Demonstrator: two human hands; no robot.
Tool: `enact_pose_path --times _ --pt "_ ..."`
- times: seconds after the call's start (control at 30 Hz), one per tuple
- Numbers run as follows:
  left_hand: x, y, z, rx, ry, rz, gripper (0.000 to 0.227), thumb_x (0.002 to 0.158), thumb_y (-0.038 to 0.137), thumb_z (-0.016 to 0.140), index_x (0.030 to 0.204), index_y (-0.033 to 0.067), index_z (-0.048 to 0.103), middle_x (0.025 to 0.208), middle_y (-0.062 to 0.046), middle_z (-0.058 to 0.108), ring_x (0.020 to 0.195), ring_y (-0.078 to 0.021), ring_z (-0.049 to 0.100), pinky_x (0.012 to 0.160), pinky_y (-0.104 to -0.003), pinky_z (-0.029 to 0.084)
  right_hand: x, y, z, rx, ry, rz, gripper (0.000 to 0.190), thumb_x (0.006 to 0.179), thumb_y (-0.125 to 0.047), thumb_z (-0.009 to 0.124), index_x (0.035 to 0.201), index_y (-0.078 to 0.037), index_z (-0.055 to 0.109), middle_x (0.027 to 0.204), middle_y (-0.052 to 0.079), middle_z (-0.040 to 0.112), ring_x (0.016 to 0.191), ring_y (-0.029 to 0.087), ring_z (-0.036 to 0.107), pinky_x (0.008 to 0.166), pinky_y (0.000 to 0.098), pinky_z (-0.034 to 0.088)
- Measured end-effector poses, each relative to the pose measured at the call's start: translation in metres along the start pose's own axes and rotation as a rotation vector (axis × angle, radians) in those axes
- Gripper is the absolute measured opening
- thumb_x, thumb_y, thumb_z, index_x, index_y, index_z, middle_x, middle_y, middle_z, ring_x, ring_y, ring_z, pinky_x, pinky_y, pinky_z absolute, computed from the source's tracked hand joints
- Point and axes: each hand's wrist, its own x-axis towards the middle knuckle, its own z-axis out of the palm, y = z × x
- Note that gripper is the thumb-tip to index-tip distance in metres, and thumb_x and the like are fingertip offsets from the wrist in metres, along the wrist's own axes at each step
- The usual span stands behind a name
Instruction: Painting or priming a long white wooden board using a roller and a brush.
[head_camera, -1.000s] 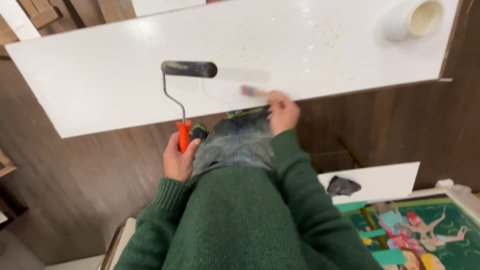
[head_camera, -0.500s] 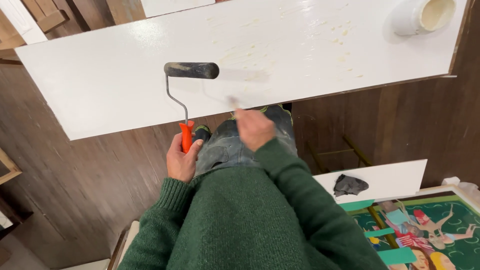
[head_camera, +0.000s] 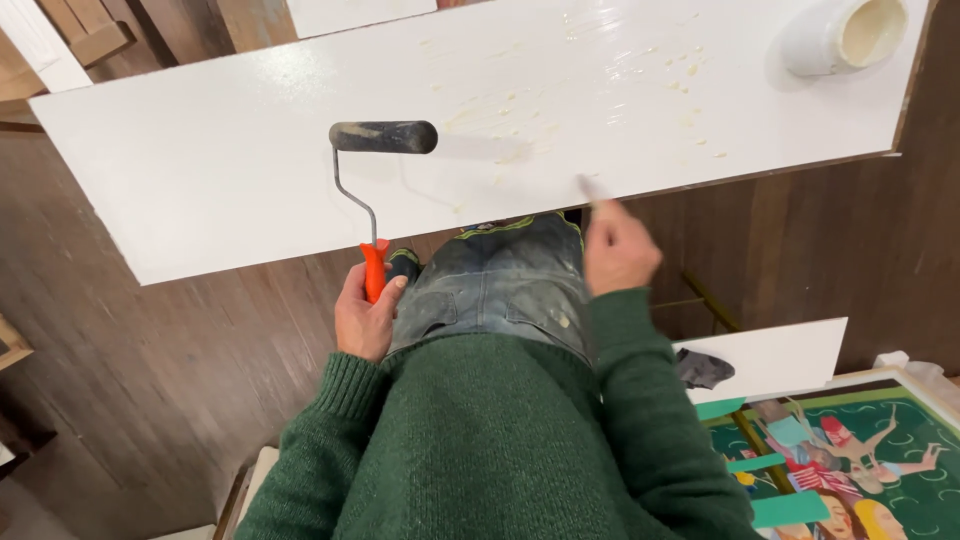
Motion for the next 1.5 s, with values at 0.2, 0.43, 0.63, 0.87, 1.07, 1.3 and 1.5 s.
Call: enact_pose_path --times 0.2,0.43,0.63,0.87,1.07,1.3,1.5 --pt "-0.001 0.005 -0.002 -0.006 0.0 -0.008 0.036 0.09 0.022 0.075 0.119 0.0042 0.063 0.081 0.001 0.06 0.063 -0.0083 0.054 0.058 -0.026 0.048 -0.056 -0.028 0.093 0.133 -0.322 -0.378 0.016 0.101 -0.017 0.069 0.114 -0.01 0.077 0.089 0.01 0.073 0.074 0.022 0.07 0.064 0.0364 0.06" --pt "0.001 -0.001 -0.01 -0.021 0.023 -0.003 0.036 0.09 0.022 0.075 0.119 0.0032 0.064 0.081 0.0 0.062 0.064 -0.0076 0.054 0.059 -0.026 0.049 0.026 -0.004 0.051 0.161 -0.056 0.004 0.017 0.095 -0.007 0.068 0.109 -0.008 0.078 0.084 0.013 0.074 0.063 0.021 0.07 0.059 0.0348 0.057" --pt "0.006 -0.013 -0.013 -0.066 0.045 0.011 0.038 0.089 0.02 0.075 0.121 0.0026 0.063 0.083 0.001 0.064 0.064 -0.0064 0.056 0.058 -0.025 0.049 0.023 -0.009 0.065 -0.12 -0.204 -0.178 0.012 0.103 -0.013 0.068 0.097 -0.006 0.077 0.074 0.008 0.069 0.057 0.022 0.064 0.053 0.0369 0.054" --pt "0.013 -0.012 -0.016 -0.092 0.065 0.046 0.038 0.09 0.018 0.074 0.122 0.0012 0.063 0.084 0.001 0.062 0.062 -0.0069 0.053 0.055 -0.025 0.045 -0.007 -0.061 0.11 0.156 -0.353 -0.345 0.02 0.097 -0.015 0.068 0.113 -0.007 0.078 0.093 0.009 0.074 0.078 0.02 0.07 0.067 0.0353 0.059" --pt "0.012 -0.013 -0.02 -0.076 0.079 0.02 0.036 0.09 0.019 0.074 0.12 0.0013 0.063 0.082 0.001 0.062 0.061 -0.0061 0.054 0.054 -0.024 0.046 0.057 0.006 0.061 0.4 -0.184 0.439 0.026 0.095 -0.001 0.064 0.115 -0.01 0.078 0.088 0.005 0.079 0.073 0.011 0.072 0.068 0.0296 0.058" --pt "0.014 -0.013 -0.017 -0.069 0.073 0.004 0.035 0.09 0.018 0.074 0.119 0.0018 0.064 0.078 0.001 0.06 0.059 -0.0065 0.053 0.054 -0.024 0.046 0.057 -0.01 0.038 -0.021 0.046 -0.181 0.008 0.102 -0.009 0.069 0.101 -0.004 0.076 0.09 0.013 0.072 0.075 0.027 0.071 0.067 0.0386 0.058" --pt "0.012 -0.007 -0.015 -0.092 0.084 0.04 0.037 0.09 0.02 0.074 0.12 0.0025 0.063 0.083 0.002 0.061 0.061 -0.006 0.054 0.054 -0.025 0.047 0.016 -0.073 0.102 0.248 -0.397 -0.141 0.018 0.095 -0.014 0.071 0.111 -0.008 0.078 0.096 0.011 0.076 0.077 0.021 0.072 0.068 0.0346 0.06"
